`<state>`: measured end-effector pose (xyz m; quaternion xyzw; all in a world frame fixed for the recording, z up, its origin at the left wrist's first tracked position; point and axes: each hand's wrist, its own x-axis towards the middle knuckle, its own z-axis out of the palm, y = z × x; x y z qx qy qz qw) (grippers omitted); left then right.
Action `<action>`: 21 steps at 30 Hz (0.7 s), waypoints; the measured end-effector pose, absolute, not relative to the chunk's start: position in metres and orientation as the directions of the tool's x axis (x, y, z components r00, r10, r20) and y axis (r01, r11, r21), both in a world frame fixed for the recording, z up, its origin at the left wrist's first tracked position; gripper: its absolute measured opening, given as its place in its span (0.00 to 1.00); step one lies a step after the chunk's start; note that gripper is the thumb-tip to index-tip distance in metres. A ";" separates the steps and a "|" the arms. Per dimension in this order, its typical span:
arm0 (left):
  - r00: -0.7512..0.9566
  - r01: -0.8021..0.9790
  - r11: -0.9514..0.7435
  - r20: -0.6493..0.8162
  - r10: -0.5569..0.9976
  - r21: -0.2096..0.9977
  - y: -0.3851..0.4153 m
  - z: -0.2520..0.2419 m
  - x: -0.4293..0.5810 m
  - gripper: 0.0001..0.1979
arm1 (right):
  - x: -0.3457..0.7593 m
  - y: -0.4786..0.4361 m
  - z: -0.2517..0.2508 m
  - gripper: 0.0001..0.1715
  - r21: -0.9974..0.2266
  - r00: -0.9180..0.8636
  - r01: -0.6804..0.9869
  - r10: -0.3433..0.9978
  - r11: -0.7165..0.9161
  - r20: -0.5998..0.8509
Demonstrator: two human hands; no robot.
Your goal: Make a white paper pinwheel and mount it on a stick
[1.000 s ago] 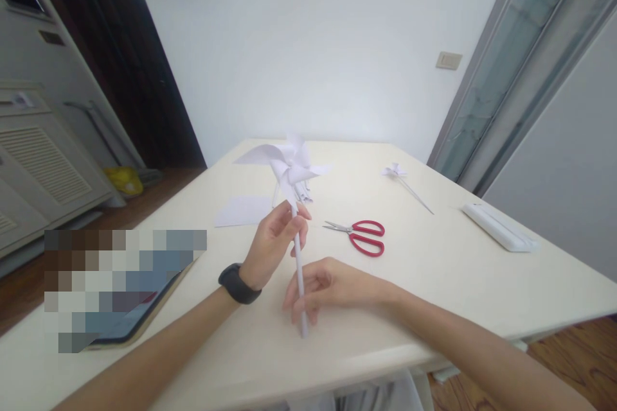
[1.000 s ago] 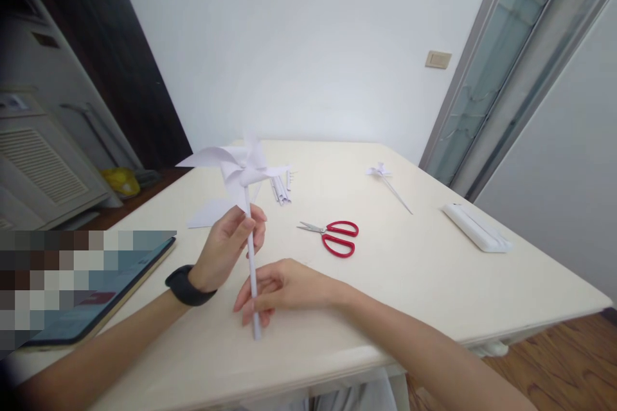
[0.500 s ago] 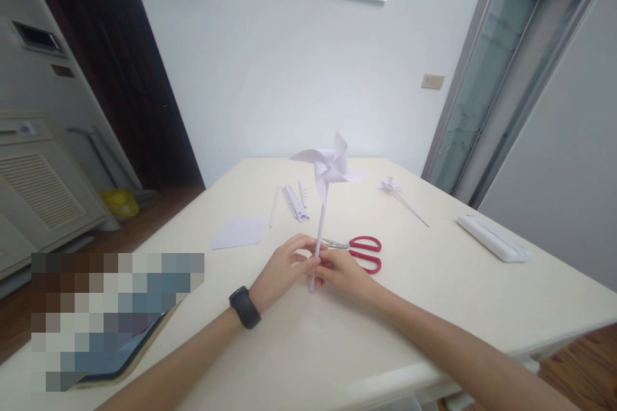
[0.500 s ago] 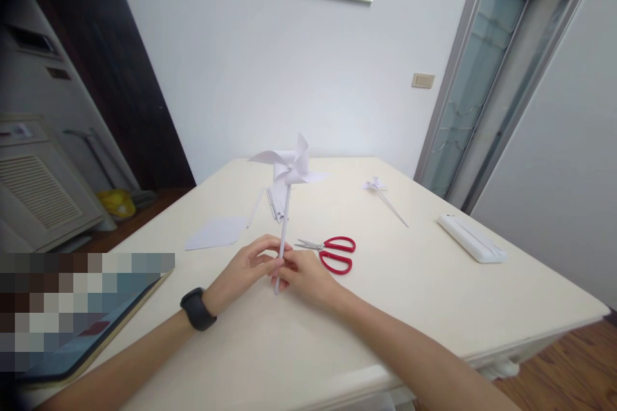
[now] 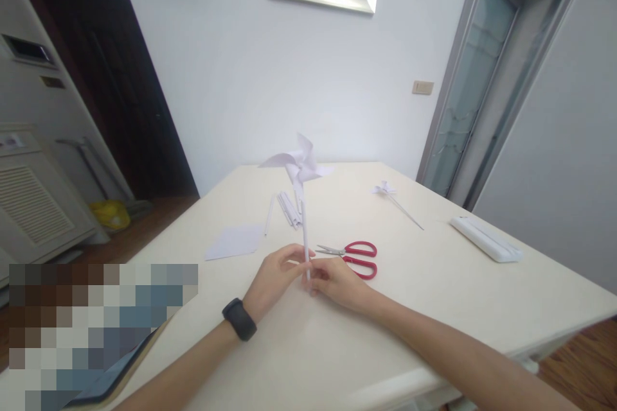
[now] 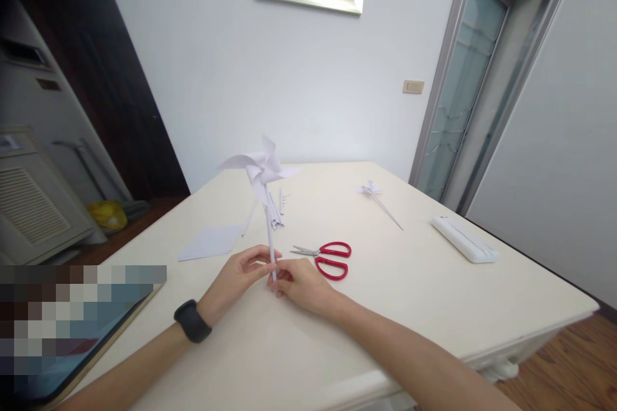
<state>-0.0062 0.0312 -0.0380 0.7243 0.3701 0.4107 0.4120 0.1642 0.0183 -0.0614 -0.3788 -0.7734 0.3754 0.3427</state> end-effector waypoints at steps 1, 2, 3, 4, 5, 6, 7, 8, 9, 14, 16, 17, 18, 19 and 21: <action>0.395 0.196 -0.384 0.285 0.873 0.902 0.031 -0.038 -0.006 0.09 | 0.164 0.018 -0.061 0.09 -0.838 -0.474 0.330 0.844 0.434 0.250; 0.400 0.194 -0.382 0.282 0.872 0.904 0.031 -0.039 -0.006 0.09 | 0.164 0.018 -0.061 0.09 -0.837 -0.468 0.331 0.846 0.435 0.255; 0.404 0.192 -0.381 0.281 0.871 0.904 0.031 -0.039 -0.005 0.09 | 0.164 0.018 -0.061 0.08 -0.837 -0.462 0.332 0.848 0.436 0.259; 0.408 0.190 -0.380 0.279 0.870 0.905 0.031 -0.039 -0.005 0.09 | 0.164 0.018 -0.061 0.07 -0.836 -0.455 0.332 0.851 0.436 0.263; 0.412 0.189 -0.378 0.277 0.868 0.906 0.031 -0.039 -0.005 0.09 | 0.164 0.018 -0.061 0.06 -0.836 -0.448 0.332 0.853 0.436 0.267; 0.416 0.188 -0.377 0.275 0.867 0.907 0.031 -0.039 -0.005 0.10 | 0.164 0.018 -0.060 0.06 -0.836 -0.441 0.333 0.856 0.436 0.271; 0.419 0.188 -0.377 0.273 0.866 0.907 0.031 -0.038 -0.005 0.10 | 0.164 0.018 -0.060 0.06 -0.836 -0.434 0.334 0.858 0.436 0.275; 0.420 0.189 -0.378 0.273 0.865 0.906 0.030 -0.037 -0.005 0.10 | 0.164 0.017 -0.059 0.05 -0.835 -0.428 0.335 0.860 0.436 0.278; 0.420 0.190 -0.379 0.274 0.865 0.905 0.030 -0.036 -0.005 0.10 | 0.164 0.017 -0.058 0.05 -0.834 -0.422 0.338 0.862 0.437 0.280; 0.405 0.199 -0.393 0.290 0.867 0.898 0.029 -0.032 -0.005 0.07 | 0.165 0.017 -0.053 0.02 -0.828 -0.401 0.351 0.870 0.437 0.289; 0.398 0.204 -0.396 0.294 0.869 0.895 0.028 -0.031 -0.006 0.06 | 0.165 0.017 -0.053 0.04 -0.830 -0.405 0.350 0.869 0.434 0.284; 0.394 0.208 -0.399 0.296 0.870 0.893 0.028 -0.031 -0.006 0.06 | 0.165 0.018 -0.053 0.06 -0.832 -0.410 0.348 0.868 0.433 0.280; 0.390 0.213 -0.401 0.299 0.871 0.891 0.028 -0.032 -0.006 0.06 | 0.165 0.018 -0.053 0.06 -0.833 -0.415 0.346 0.867 0.431 0.276; 0.385 0.218 -0.404 0.303 0.872 0.888 0.028 -0.032 -0.007 0.07 | 0.165 0.019 -0.054 0.07 -0.835 -0.421 0.343 0.865 0.431 0.273; 0.374 0.228 -0.412 0.311 0.873 0.882 0.029 -0.033 -0.008 0.07 | 0.165 0.020 -0.055 0.08 -0.839 -0.433 0.334 0.861 0.429 0.268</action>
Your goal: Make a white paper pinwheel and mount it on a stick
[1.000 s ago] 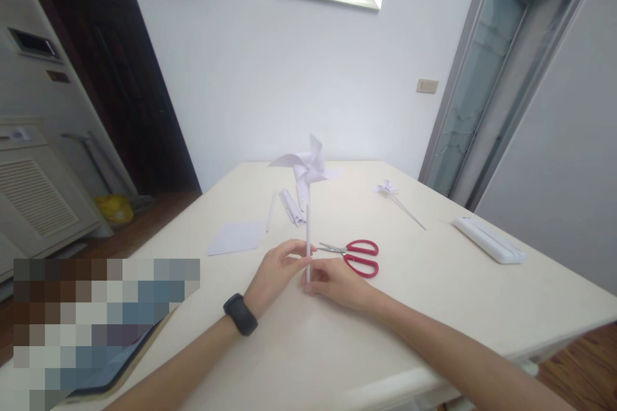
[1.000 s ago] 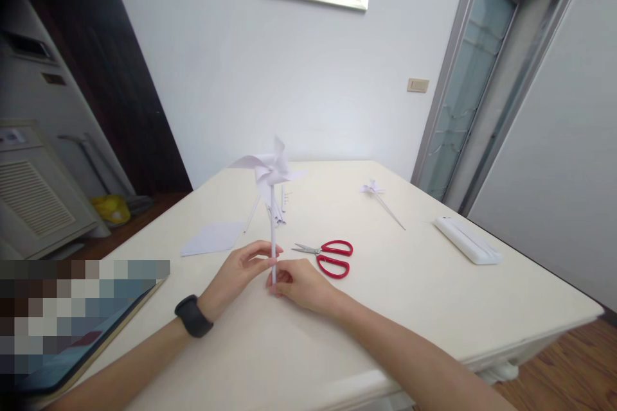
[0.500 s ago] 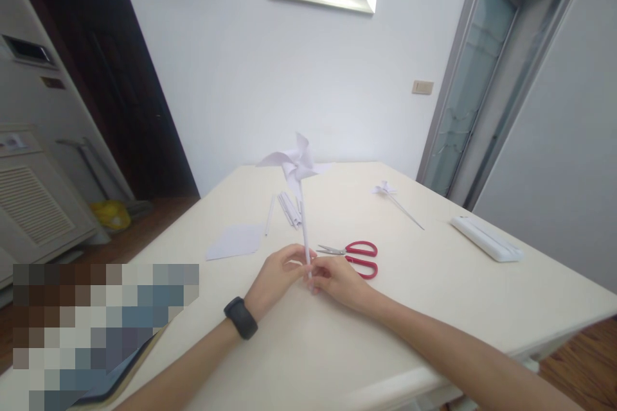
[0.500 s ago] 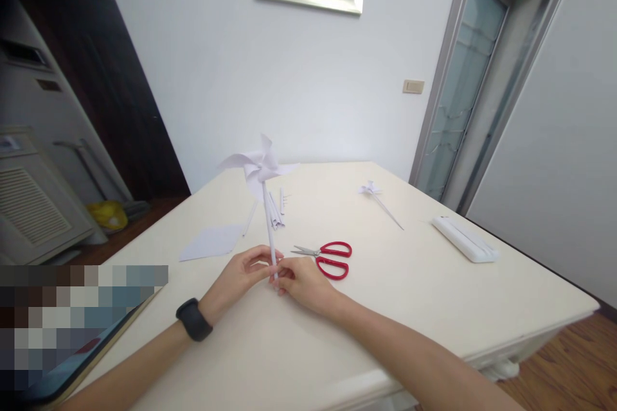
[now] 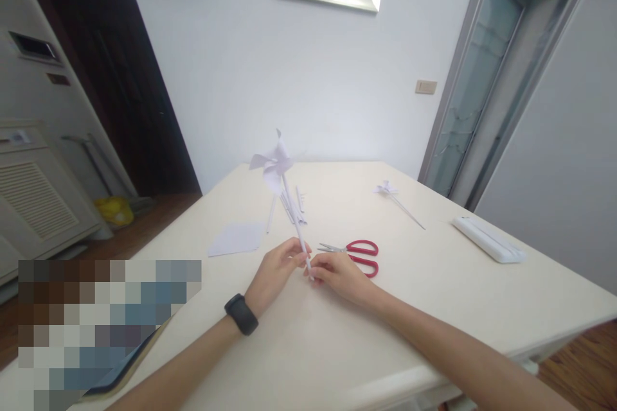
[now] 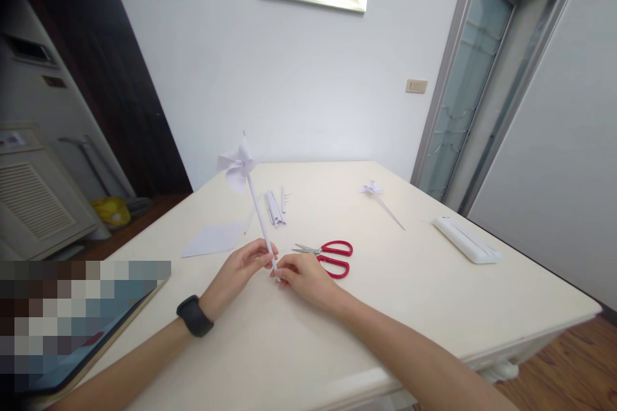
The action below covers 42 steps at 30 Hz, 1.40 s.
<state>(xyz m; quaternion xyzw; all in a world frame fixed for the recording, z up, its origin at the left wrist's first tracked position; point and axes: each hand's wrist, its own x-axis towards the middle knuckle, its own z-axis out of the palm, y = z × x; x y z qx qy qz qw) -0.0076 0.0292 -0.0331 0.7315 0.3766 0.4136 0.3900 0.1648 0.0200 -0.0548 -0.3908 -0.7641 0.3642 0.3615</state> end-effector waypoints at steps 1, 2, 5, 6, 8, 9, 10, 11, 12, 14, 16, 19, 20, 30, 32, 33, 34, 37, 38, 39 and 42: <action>0.369 0.234 -0.415 0.315 0.874 0.879 0.030 -0.034 -0.008 0.07 | 0.165 0.020 -0.055 0.08 -0.841 -0.437 0.331 0.859 0.429 0.266; 0.366 0.239 -0.418 0.317 0.875 0.877 0.031 -0.035 -0.008 0.06 | 0.165 0.021 -0.056 0.07 -0.842 -0.439 0.329 0.858 0.428 0.265; 0.364 0.250 -0.420 0.317 0.876 0.872 0.033 -0.037 -0.009 0.06 | 0.166 0.020 -0.056 0.03 -0.838 -0.436 0.333 0.859 0.432 0.270; 0.365 0.253 -0.420 0.316 0.876 0.871 0.034 -0.039 -0.008 0.06 | 0.166 0.020 -0.056 0.03 -0.836 -0.433 0.336 0.859 0.434 0.272; 0.367 0.260 -0.418 0.312 0.876 0.870 0.035 -0.040 -0.008 0.06 | 0.167 0.020 -0.057 0.04 -0.831 -0.427 0.342 0.860 0.439 0.278; 0.367 0.263 -0.417 0.309 0.877 0.870 0.035 -0.041 -0.007 0.06 | 0.167 0.020 -0.057 0.05 -0.828 -0.424 0.346 0.861 0.441 0.281; 0.370 0.266 -0.416 0.307 0.877 0.870 0.035 -0.042 -0.007 0.06 | 0.168 0.020 -0.058 0.06 -0.826 -0.421 0.350 0.862 0.442 0.283; 0.373 0.268 -0.415 0.304 0.877 0.869 0.034 -0.042 -0.007 0.07 | 0.168 0.021 -0.058 0.06 -0.824 -0.419 0.354 0.863 0.443 0.283; 0.377 0.269 -0.416 0.302 0.876 0.869 0.034 -0.043 -0.006 0.07 | 0.168 0.021 -0.059 0.07 -0.822 -0.418 0.357 0.863 0.443 0.283; 0.386 0.272 -0.417 0.299 0.873 0.867 0.033 -0.043 -0.005 0.07 | 0.168 0.022 -0.060 0.07 -0.821 -0.416 0.363 0.865 0.441 0.281; 0.391 0.276 -0.419 0.297 0.871 0.865 0.032 -0.043 -0.005 0.08 | 0.168 0.022 -0.061 0.07 -0.820 -0.416 0.366 0.866 0.440 0.279; 0.393 0.282 -0.422 0.297 0.870 0.862 0.031 -0.043 -0.004 0.07 | 0.168 0.022 -0.062 0.06 -0.817 -0.414 0.370 0.866 0.441 0.280; 0.392 0.284 -0.422 0.298 0.870 0.861 0.031 -0.043 -0.004 0.07 | 0.167 0.022 -0.062 0.06 -0.817 -0.414 0.371 0.866 0.442 0.281; 0.343 0.318 -0.413 0.303 0.889 0.853 0.037 -0.045 -0.008 0.09 | 0.178 0.032 -0.051 0.07 -0.804 -0.338 0.422 0.895 0.420 0.291; 0.332 0.332 -0.408 0.300 0.894 0.850 0.039 -0.045 -0.009 0.09 | 0.191 0.039 -0.044 0.08 -0.792 -0.282 0.462 0.913 0.399 0.296; 0.330 0.339 -0.406 0.297 0.896 0.849 0.039 -0.045 -0.010 0.09 | 0.199 0.043 -0.040 0.08 -0.784 -0.252 0.489 0.922 0.382 0.293; 0.328 0.345 -0.403 0.293 0.898 0.848 0.039 -0.045 -0.010 0.09 | 0.208 0.048 -0.037 0.10 -0.776 -0.212 0.519 0.934 0.358 0.289; 0.333 0.365 -0.394 0.277 0.902 0.843 0.038 -0.045 -0.010 0.09 | 0.241 0.062 -0.031 0.14 -0.741 -0.048 0.624 0.959 0.247 0.279; 0.337 0.371 -0.391 0.271 0.902 0.842 0.038 -0.045 -0.010 0.09 | 0.253 0.067 -0.031 0.15 -0.725 0.006 0.659 0.962 0.202 0.274; 0.343 0.377 -0.390 0.265 0.901 0.840 0.037 -0.046 -0.010 0.09 | 0.265 0.072 -0.032 0.15 -0.707 0.058 0.691 0.963 0.152 0.263; 0.363 0.391 -0.394 0.253 0.897 0.832 0.036 -0.046 -0.009 0.09 | 0.297 0.082 -0.039 0.16 -0.640 0.204 0.768 0.956 -0.024 0.209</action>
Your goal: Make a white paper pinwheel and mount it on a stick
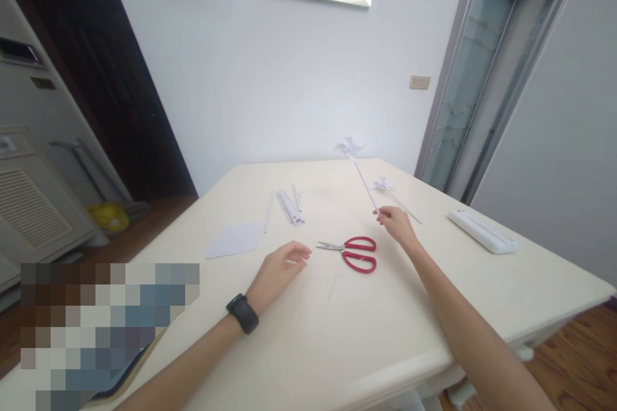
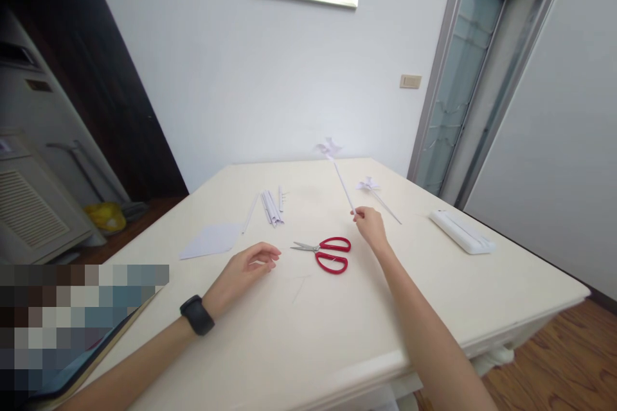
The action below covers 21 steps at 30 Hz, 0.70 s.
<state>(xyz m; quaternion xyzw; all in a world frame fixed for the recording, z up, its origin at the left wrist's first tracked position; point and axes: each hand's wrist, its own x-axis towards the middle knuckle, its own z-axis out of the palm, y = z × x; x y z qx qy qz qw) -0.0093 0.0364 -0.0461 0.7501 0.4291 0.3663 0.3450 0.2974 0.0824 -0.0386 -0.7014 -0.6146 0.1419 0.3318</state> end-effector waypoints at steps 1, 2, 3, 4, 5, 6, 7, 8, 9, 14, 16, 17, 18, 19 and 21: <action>0.371 0.394 -0.396 0.251 0.894 0.829 0.036 -0.046 -0.009 0.09 | 0.306 0.085 -0.042 0.16 -0.612 0.249 0.786 0.950 -0.084 0.188; 0.378 0.397 -0.399 0.249 0.892 0.827 0.036 -0.046 -0.009 0.09 | 0.314 0.086 -0.046 0.16 -0.582 0.290 0.801 0.941 -0.141 0.172; 0.384 0.399 -0.402 0.248 0.889 0.824 0.035 -0.046 -0.009 0.09 | 0.320 0.087 -0.049 0.16 -0.550 0.326 0.813 0.932 -0.191 0.158; 0.390 0.401 -0.405 0.247 0.887 0.822 0.035 -0.046 -0.009 0.09 | 0.325 0.087 -0.052 0.16 -0.519 0.356 0.822 0.923 -0.235 0.147; 0.396 0.404 -0.407 0.245 0.885 0.819 0.034 -0.045 -0.009 0.09 | 0.329 0.088 -0.055 0.16 -0.487 0.382 0.830 0.913 -0.272 0.141; 0.401 0.406 -0.408 0.242 0.884 0.817 0.033 -0.045 -0.009 0.09 | 0.331 0.088 -0.057 0.16 -0.455 0.402 0.838 0.905 -0.302 0.139; 0.405 0.410 -0.409 0.239 0.882 0.815 0.033 -0.044 -0.009 0.09 | 0.332 0.088 -0.058 0.16 -0.424 0.418 0.845 0.898 -0.327 0.141; 0.409 0.413 -0.409 0.236 0.882 0.813 0.032 -0.044 -0.009 0.09 | 0.332 0.088 -0.059 0.16 -0.393 0.428 0.852 0.892 -0.345 0.146; 0.411 0.418 -0.409 0.233 0.881 0.811 0.031 -0.043 -0.008 0.09 | 0.332 0.088 -0.059 0.17 -0.363 0.435 0.860 0.887 -0.359 0.152; 0.416 0.446 -0.403 0.214 0.884 0.799 0.029 -0.041 -0.007 0.09 | 0.331 0.089 -0.059 0.17 -0.242 0.453 0.881 0.874 -0.407 0.177; 0.421 0.455 -0.401 0.204 0.884 0.795 0.028 -0.041 -0.007 0.09 | 0.332 0.090 -0.061 0.17 -0.209 0.462 0.881 0.868 -0.425 0.181; 0.424 0.459 -0.400 0.200 0.883 0.793 0.028 -0.041 -0.007 0.09 | 0.332 0.090 -0.062 0.17 -0.196 0.466 0.880 0.866 -0.433 0.181; 0.426 0.462 -0.399 0.196 0.883 0.792 0.027 -0.042 -0.007 0.09 | 0.333 0.091 -0.063 0.17 -0.184 0.471 0.879 0.863 -0.440 0.182; 0.428 0.465 -0.398 0.192 0.883 0.791 0.027 -0.042 -0.007 0.09 | 0.333 0.091 -0.064 0.17 -0.175 0.475 0.877 0.861 -0.447 0.183; 0.431 0.471 -0.395 0.185 0.883 0.789 0.026 -0.042 -0.006 0.09 | 0.332 0.091 -0.065 0.17 -0.160 0.481 0.875 0.856 -0.457 0.189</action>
